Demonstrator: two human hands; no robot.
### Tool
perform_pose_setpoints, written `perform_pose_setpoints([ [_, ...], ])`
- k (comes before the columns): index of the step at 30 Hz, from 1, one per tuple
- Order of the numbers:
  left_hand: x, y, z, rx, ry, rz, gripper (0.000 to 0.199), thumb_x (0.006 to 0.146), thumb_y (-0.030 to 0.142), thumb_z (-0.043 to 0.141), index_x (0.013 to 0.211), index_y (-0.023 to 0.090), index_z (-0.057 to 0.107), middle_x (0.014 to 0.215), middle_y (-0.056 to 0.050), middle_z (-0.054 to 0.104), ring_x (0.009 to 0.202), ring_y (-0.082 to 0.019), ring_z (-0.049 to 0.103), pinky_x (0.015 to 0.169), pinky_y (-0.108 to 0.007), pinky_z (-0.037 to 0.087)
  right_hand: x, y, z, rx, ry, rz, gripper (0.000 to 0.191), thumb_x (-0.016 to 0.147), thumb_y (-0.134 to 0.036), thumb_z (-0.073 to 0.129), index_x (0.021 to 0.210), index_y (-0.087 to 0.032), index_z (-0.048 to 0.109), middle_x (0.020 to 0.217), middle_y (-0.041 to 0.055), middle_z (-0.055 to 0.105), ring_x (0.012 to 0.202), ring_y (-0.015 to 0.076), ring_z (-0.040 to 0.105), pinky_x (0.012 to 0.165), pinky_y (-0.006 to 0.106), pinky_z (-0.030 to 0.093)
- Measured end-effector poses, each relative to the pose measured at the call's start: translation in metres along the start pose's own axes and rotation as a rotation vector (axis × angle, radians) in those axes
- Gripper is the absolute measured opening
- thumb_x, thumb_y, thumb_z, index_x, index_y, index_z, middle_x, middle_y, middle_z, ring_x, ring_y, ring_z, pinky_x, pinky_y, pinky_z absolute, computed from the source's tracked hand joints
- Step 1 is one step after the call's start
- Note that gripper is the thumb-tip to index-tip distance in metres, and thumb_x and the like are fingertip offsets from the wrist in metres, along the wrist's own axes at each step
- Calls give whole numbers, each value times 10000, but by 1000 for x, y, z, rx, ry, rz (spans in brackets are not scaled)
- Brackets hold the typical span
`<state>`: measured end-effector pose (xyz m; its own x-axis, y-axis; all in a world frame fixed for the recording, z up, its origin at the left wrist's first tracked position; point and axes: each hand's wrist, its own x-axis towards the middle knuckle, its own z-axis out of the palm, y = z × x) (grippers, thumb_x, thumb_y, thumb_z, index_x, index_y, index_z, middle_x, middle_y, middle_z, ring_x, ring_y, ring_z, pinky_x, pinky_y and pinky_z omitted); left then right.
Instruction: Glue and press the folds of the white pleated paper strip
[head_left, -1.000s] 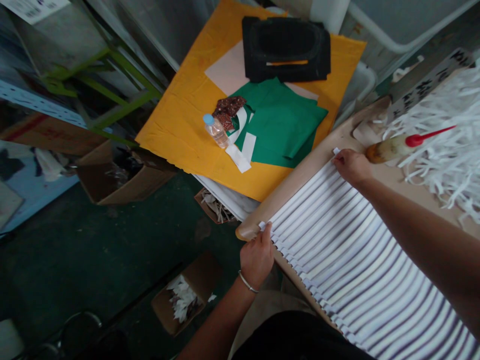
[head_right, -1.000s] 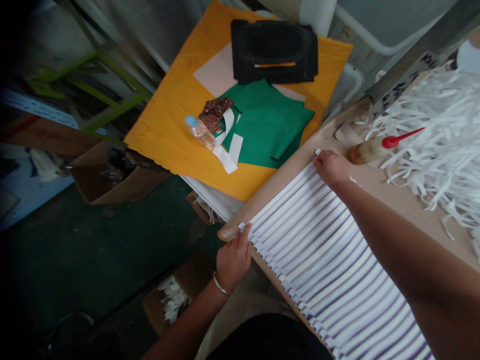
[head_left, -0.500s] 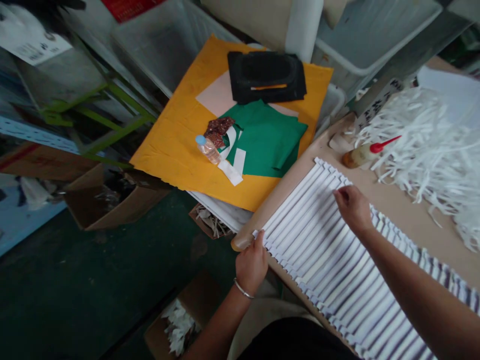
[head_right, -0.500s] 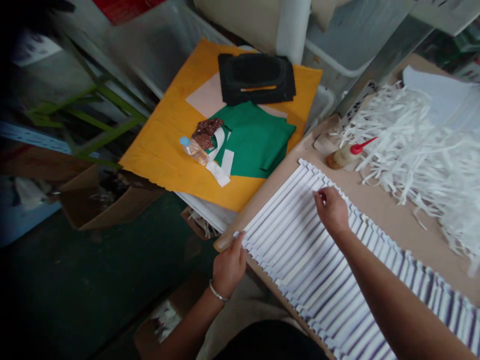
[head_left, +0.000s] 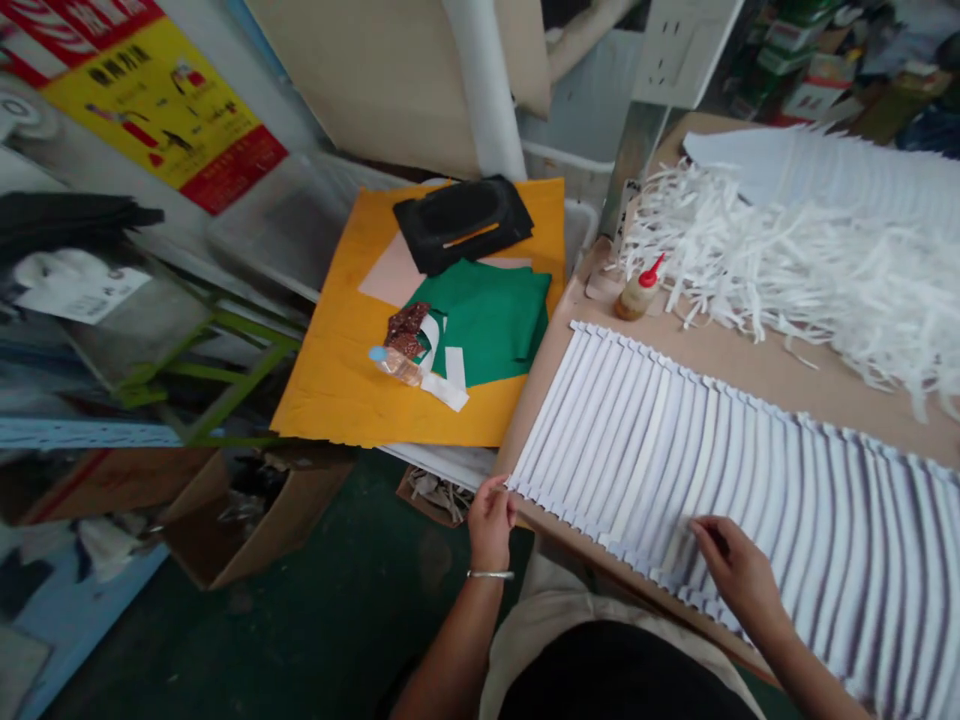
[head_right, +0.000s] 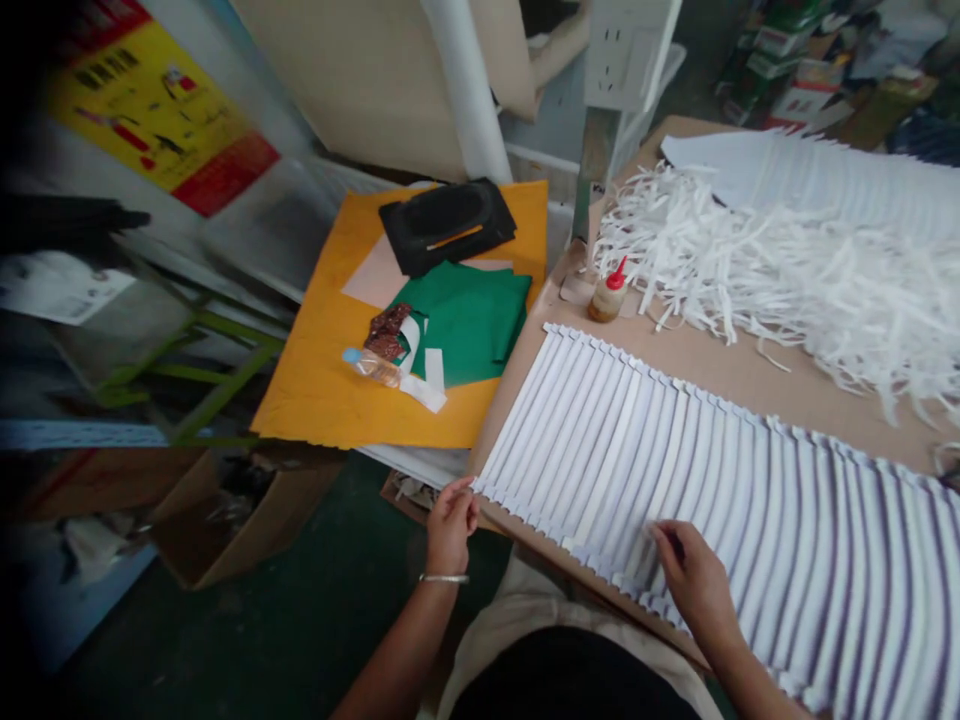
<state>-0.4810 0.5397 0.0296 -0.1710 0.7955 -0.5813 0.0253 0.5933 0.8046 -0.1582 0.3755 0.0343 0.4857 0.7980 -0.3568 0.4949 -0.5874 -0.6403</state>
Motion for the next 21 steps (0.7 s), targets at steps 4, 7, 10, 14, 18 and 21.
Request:
perform_pose_setpoints([
  [4,-5,8,1,-4,-16,-5,460,759,477,713,1070,146,641,610,61,541,472,-66,441,457,-170,321,-8,3,4,68,24,63,288,881,-593,550,942,-324,634,874,45,747,825,332,728,729,496,585],
  [7,-11,14,6,20,-32,3,416,765,444,709,1045,142,651,605,59,540,487,-71,459,468,-172,335,-5,2,5,112,36,56,274,864,-575,559,918,-321,646,880,45,748,827,334,723,737,499,582],
  [10,-17,18,15,52,-37,11,416,760,447,704,1038,142,652,607,60,538,481,-69,449,466,-174,315,5,1,3,149,31,36,269,869,-563,557,929,-317,646,902,48,747,846,330,718,776,496,576],
  [14,-31,19,34,100,-47,10,424,766,449,681,1054,141,642,614,60,541,466,-65,430,461,-178,292,23,3,-5,176,11,1,277,890,-551,547,960,-301,644,901,55,740,832,313,707,787,477,569],
  [18,-45,15,59,148,-96,-15,414,775,436,650,1059,136,635,611,57,543,462,-70,426,460,-183,288,44,8,-20,183,22,-48,311,923,-538,519,981,-264,653,924,69,746,845,291,710,798,455,570],
  [21,-55,13,78,184,-135,-33,417,768,430,652,1063,136,633,616,55,546,468,-73,425,463,-189,286,65,13,-35,179,41,-82,324,944,-521,503,988,-241,661,969,79,753,890,276,715,847,439,565],
])
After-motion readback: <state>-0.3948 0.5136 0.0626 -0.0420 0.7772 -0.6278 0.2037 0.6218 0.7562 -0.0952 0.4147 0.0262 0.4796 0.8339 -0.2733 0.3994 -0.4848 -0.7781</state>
